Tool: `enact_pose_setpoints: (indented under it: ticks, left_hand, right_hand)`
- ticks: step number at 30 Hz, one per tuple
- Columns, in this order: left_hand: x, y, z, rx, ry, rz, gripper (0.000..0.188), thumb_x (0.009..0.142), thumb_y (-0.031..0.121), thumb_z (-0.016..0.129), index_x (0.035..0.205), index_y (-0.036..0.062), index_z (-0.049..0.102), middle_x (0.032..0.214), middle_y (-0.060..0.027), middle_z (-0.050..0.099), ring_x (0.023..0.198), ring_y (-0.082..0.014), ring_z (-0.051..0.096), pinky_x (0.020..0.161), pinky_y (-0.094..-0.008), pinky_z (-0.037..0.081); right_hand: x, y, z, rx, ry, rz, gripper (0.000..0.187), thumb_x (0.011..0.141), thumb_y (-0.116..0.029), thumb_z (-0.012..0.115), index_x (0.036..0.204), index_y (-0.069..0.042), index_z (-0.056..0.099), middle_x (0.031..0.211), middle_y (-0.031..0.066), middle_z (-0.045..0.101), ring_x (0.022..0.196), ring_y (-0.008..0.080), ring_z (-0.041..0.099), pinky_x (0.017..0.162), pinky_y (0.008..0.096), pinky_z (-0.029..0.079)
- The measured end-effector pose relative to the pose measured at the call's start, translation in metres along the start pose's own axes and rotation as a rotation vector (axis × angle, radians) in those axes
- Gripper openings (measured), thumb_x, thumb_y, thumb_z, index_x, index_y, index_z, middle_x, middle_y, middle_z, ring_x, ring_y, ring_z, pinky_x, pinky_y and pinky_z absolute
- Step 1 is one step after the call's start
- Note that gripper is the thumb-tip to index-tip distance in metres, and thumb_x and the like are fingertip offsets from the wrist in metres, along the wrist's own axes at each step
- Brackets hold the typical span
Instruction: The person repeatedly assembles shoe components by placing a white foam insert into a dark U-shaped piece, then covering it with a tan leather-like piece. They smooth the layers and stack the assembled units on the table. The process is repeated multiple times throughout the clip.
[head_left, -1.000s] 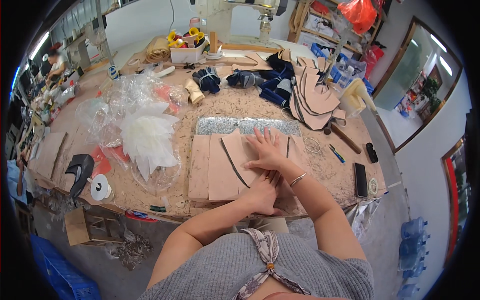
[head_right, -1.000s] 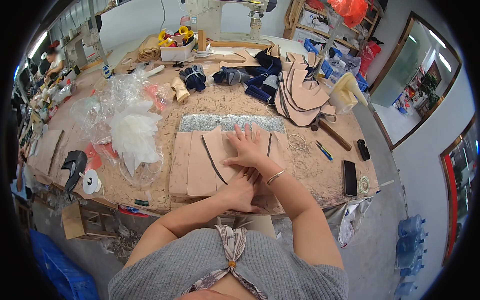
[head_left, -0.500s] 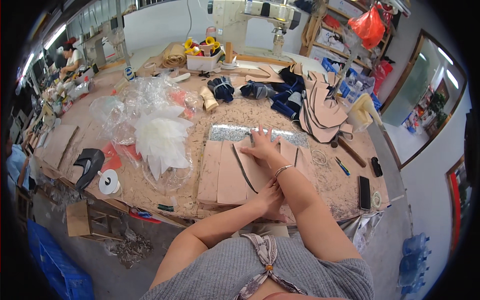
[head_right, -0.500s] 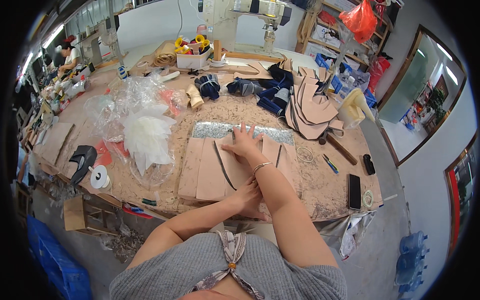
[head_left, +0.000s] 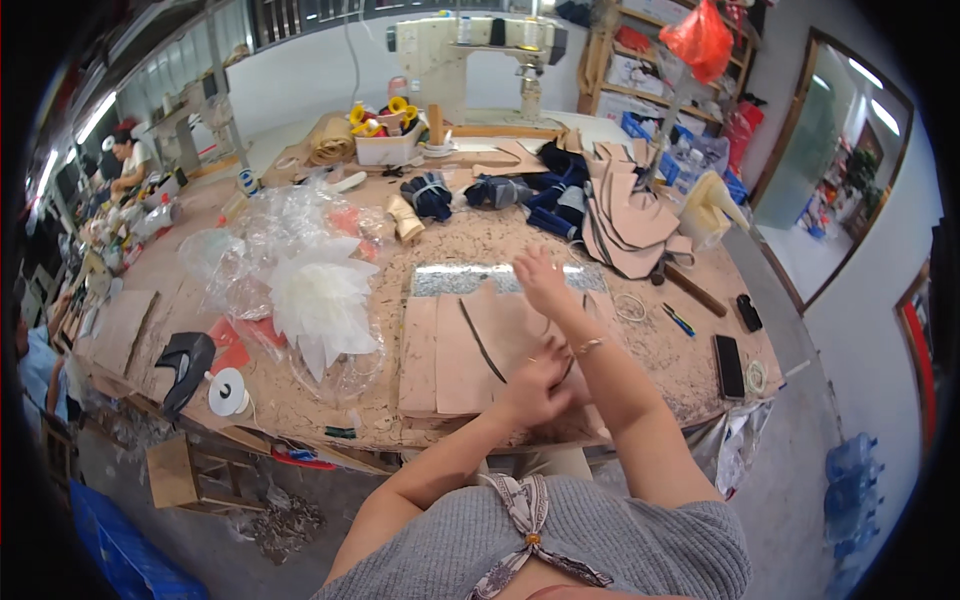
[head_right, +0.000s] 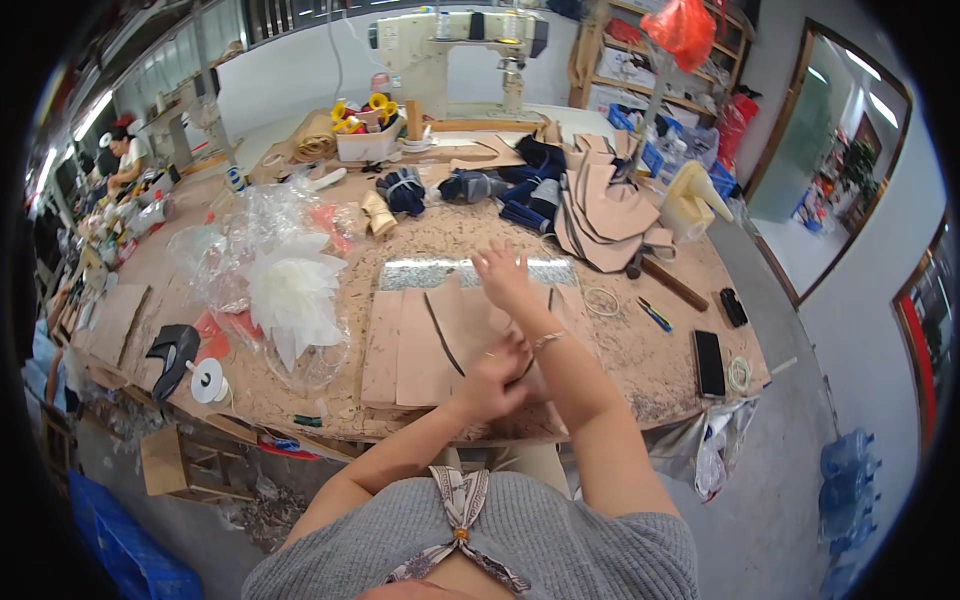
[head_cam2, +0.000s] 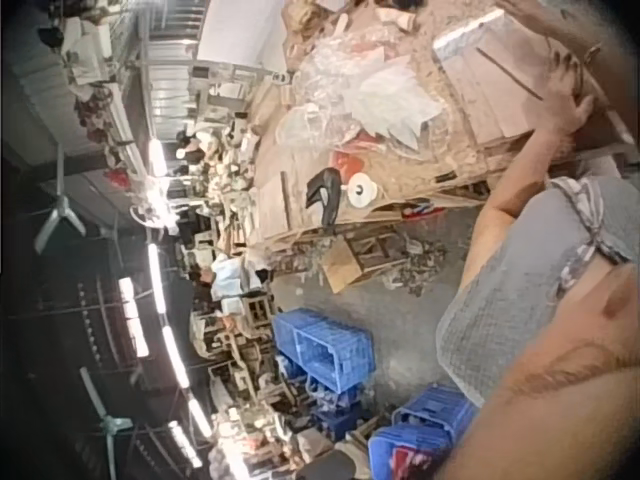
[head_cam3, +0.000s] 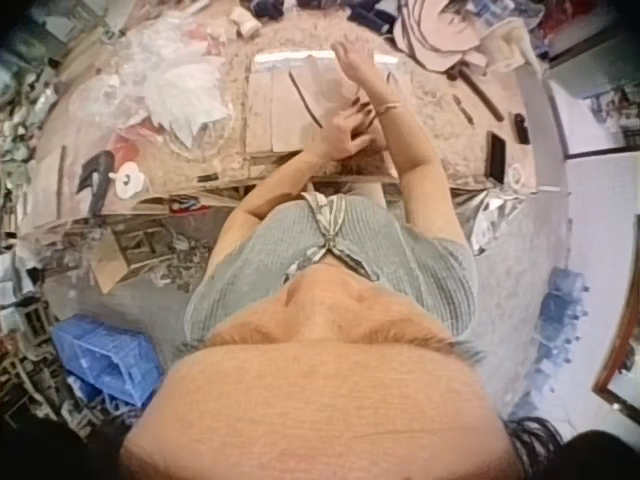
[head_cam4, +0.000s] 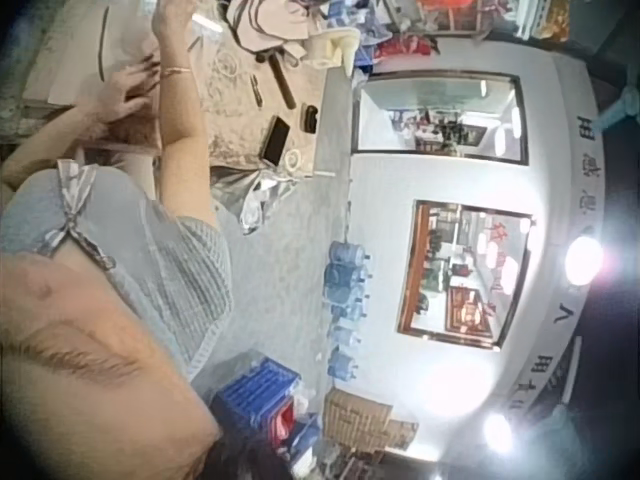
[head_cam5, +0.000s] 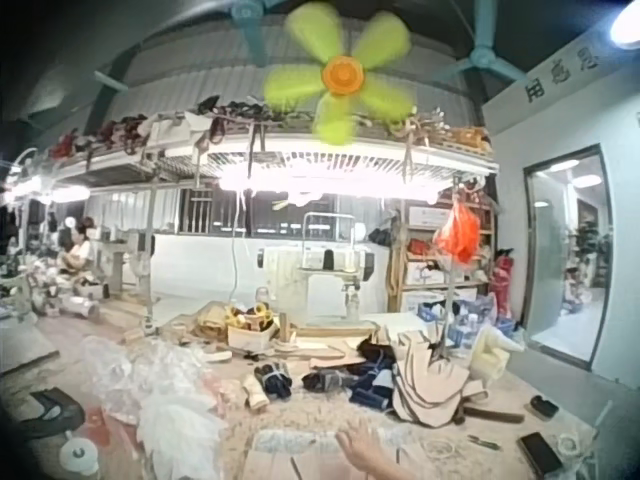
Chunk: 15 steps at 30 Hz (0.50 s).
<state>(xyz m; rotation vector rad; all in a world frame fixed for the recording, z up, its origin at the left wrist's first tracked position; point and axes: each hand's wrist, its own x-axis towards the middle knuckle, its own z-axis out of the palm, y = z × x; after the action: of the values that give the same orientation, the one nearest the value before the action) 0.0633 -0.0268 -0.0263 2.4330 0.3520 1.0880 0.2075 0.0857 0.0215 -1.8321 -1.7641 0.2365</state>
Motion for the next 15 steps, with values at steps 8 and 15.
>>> enact_pose_setpoints:
  ticks: [8, 15]
  left_hand:
    - [-0.004, -0.027, 0.005, -0.403, 0.431, -0.606, 0.035, 0.095, 0.016, 0.055, 0.124, -0.0026, 0.053, 0.116, -0.0091, 0.056, 0.108, -0.0151, 0.054, 0.095, -0.0265, 0.043]
    - [-0.028, 0.004, -0.042, -0.456, 0.174, -0.578, 0.033, 0.089, 0.004, 0.061, 0.120, -0.0044, 0.056, 0.112, -0.0113, 0.057, 0.097, -0.0157, 0.060, 0.082, -0.0259, 0.049]
  right_hand:
    - [-0.189, 0.004, -0.034, -0.304, -0.164, -0.302, 0.074, 0.089, -0.055, 0.050, 0.142, -0.005, 0.039, 0.149, 0.0138, 0.036, 0.140, 0.0330, 0.029, 0.112, 0.0487, 0.023]
    - [-0.206, 0.001, -0.042, -0.256, -0.029, -0.477, 0.076, 0.074, -0.052, 0.068, 0.132, -0.007, 0.051, 0.132, 0.0110, 0.052, 0.120, 0.0297, 0.046, 0.105, 0.0466, 0.032]
